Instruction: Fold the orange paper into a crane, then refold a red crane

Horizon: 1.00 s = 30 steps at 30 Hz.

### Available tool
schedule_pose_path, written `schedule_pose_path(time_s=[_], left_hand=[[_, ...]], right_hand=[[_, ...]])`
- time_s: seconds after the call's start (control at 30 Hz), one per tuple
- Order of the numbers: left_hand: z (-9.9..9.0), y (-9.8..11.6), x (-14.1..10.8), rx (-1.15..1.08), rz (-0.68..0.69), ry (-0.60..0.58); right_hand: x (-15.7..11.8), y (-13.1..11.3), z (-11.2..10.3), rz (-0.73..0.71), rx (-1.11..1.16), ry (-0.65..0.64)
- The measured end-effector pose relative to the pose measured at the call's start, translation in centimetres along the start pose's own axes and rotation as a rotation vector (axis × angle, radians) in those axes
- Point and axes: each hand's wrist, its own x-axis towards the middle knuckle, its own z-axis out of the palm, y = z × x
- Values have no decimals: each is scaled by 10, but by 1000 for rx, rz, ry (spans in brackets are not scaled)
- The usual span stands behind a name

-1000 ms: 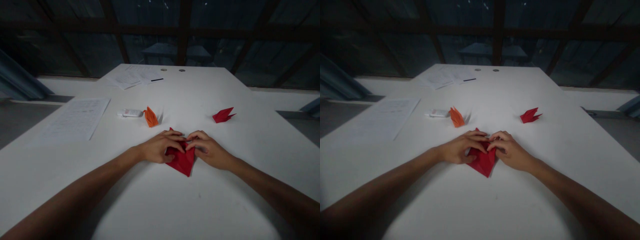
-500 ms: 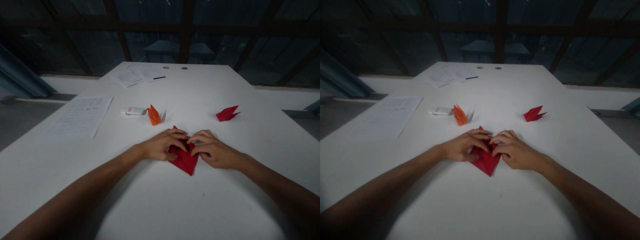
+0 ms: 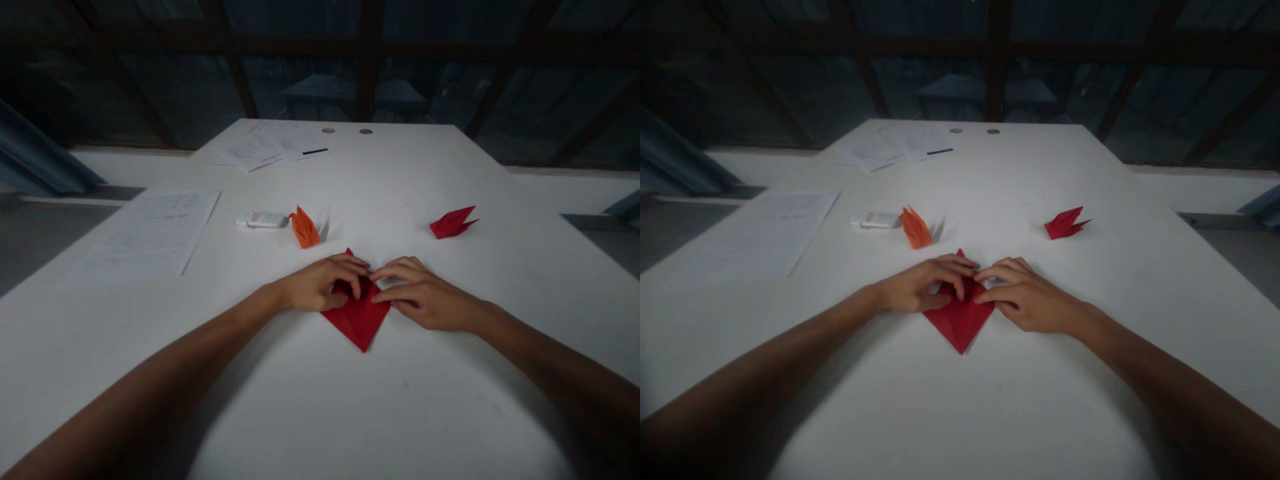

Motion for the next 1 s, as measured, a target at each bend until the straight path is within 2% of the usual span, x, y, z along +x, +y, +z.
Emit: schedule_pose_path(time_s=[0.23,0.4,0.47,0.57,0.73,1.0], left_hand=[[2,1,2,12,-5,7],[9,6,4,174,-78,72],[10,8,5,234,-88,28],[9,8,4,283,-77,-3],[7,4,3,212,-78,18],[7,4,4,115,-57,36]], right_hand=[[0,-1,6,-48,-33,62],[1,-3,8,12,-33,99],[0,0,10,49,-39,171],[-1,7,13,36,-59,188],[-1,10,12,-52,-88,144],[3,-6,18,-142,-154,162]])
